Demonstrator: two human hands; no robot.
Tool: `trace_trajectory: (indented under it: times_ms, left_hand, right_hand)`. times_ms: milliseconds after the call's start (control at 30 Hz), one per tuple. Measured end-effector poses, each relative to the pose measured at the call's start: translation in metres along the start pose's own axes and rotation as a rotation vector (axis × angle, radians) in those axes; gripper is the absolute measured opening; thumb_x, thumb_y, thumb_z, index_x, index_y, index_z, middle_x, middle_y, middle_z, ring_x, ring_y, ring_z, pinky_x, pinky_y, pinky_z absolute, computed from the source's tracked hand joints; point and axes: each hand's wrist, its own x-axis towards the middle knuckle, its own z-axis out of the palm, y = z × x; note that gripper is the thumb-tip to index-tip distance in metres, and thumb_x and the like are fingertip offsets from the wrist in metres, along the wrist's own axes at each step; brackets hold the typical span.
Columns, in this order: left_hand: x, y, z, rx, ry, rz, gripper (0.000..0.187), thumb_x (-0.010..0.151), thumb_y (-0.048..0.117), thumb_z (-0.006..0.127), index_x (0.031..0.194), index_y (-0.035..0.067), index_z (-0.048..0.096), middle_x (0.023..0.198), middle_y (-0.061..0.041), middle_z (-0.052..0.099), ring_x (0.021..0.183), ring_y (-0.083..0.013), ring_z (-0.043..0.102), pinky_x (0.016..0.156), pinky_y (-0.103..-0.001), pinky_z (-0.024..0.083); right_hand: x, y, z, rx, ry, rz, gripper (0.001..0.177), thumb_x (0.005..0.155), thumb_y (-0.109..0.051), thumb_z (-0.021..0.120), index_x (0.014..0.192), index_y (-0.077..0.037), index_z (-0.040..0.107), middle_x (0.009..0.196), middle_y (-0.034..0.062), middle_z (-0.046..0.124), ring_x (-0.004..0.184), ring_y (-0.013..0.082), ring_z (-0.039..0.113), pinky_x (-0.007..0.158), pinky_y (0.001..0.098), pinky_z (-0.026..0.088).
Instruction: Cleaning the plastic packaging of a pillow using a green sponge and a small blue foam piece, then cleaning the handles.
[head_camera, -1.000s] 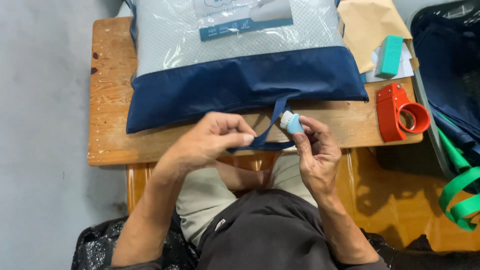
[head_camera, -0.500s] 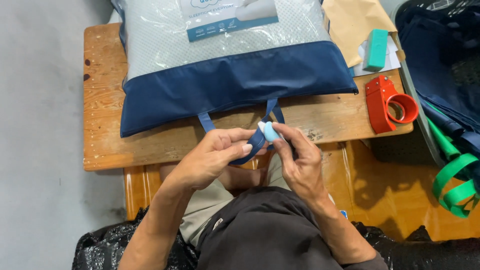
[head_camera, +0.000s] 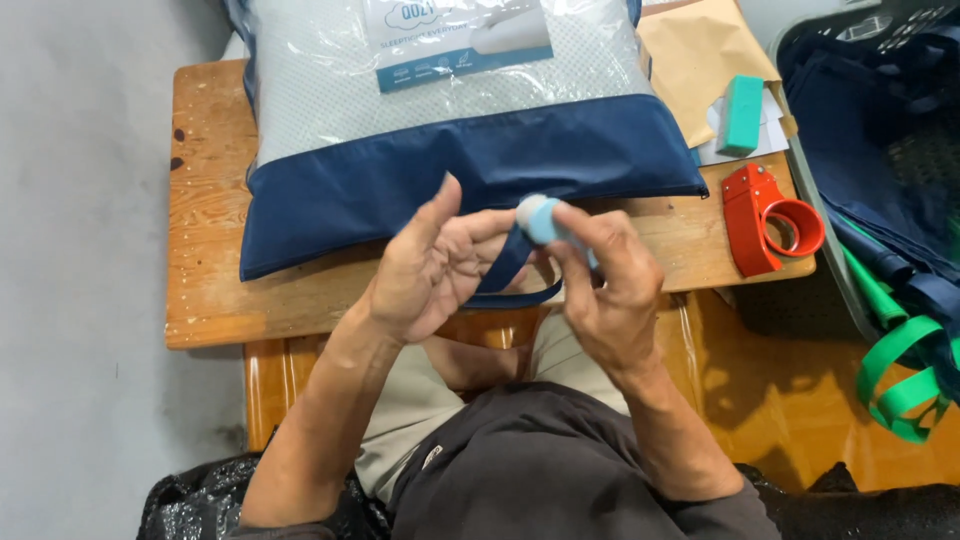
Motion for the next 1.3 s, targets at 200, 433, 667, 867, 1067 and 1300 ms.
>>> trace_trajectory:
  times_ms: [200, 433, 667, 867, 1067, 1300]
  left_hand:
    - [0.025, 0.05, 0.025, 0.118, 0.082, -0.076, 0.092, 0.088, 0.071, 0.037, 0.127, -0.006, 0.068, 0.119, -0.019, 0.073, 0.11, -0.0239, 0.068, 0.108, -0.038, 0.045]
    - [0.067, 0.085, 0.038, 0.131, 0.175, -0.169, 0.099, 0.073, 0.071, 0.044, 0.121, -0.012, 0.068, 0.116, -0.025, 0.074, 0.115, -0.0305, 0.07, 0.105, -0.039, 0.053]
    - [0.109, 0.105, 0.023, 0.347, 0.096, -0.101, 0.084, 0.071, 0.071, 0.049, 0.103, -0.003, 0.075, 0.095, -0.014, 0.078, 0.084, -0.0165, 0.071, 0.091, -0.029, 0.049]
    - [0.155, 0.109, -0.004, 0.683, 0.138, -0.058, 0.028, 0.086, 0.027, 0.064, 0.09, 0.002, 0.073, 0.092, -0.01, 0.079, 0.089, -0.014, 0.076, 0.086, -0.024, 0.059]
    - [0.21, 0.104, -0.06, 1.048, 0.013, -0.034, 0.012, 0.091, 0.006, 0.066, 0.094, 0.007, 0.078, 0.089, -0.003, 0.08, 0.078, -0.0074, 0.073, 0.069, -0.019, 0.061]
    - [0.231, 0.091, -0.069, 0.852, 0.215, -0.181, 0.012, 0.085, 0.006, 0.066, 0.087, 0.001, 0.076, 0.085, -0.009, 0.08, 0.08, -0.0169, 0.075, 0.073, -0.026, 0.062]
  right_hand:
    - [0.002, 0.014, 0.005, -0.156, -0.104, -0.175, 0.037, 0.1, -0.001, 0.074, 0.134, -0.009, 0.061, 0.103, 0.0143, 0.064, 0.081, 0.0236, 0.059, 0.069, 0.0363, 0.053]
    - [0.031, 0.027, 0.017, -0.079, -0.103, -0.218, 0.035, 0.103, 0.004, 0.067, 0.136, -0.005, 0.059, 0.098, 0.0152, 0.059, 0.082, 0.0269, 0.057, 0.076, 0.0374, 0.053]
    - [0.061, 0.063, 0.027, -0.148, 0.112, -0.21, 0.031, 0.108, 0.002, 0.064, 0.137, -0.007, 0.059, 0.099, 0.0132, 0.059, 0.086, 0.0274, 0.055, 0.077, 0.038, 0.05]
    - [0.068, 0.077, 0.039, -0.053, -0.045, -0.14, 0.029, 0.102, 0.004, 0.065, 0.131, -0.002, 0.062, 0.099, 0.014, 0.06, 0.087, 0.0268, 0.059, 0.081, 0.0368, 0.052]
    - [0.072, 0.094, 0.037, -0.127, 0.006, -0.089, 0.041, 0.104, 0.012, 0.055, 0.142, -0.003, 0.057, 0.108, 0.0137, 0.062, 0.093, 0.0265, 0.06, 0.086, 0.0364, 0.051]
    - [0.087, 0.143, 0.04, -0.288, -0.032, -0.042, 0.035, 0.096, 0.007, 0.069, 0.128, -0.005, 0.067, 0.099, 0.0118, 0.056, 0.087, 0.0279, 0.061, 0.082, 0.0391, 0.053]
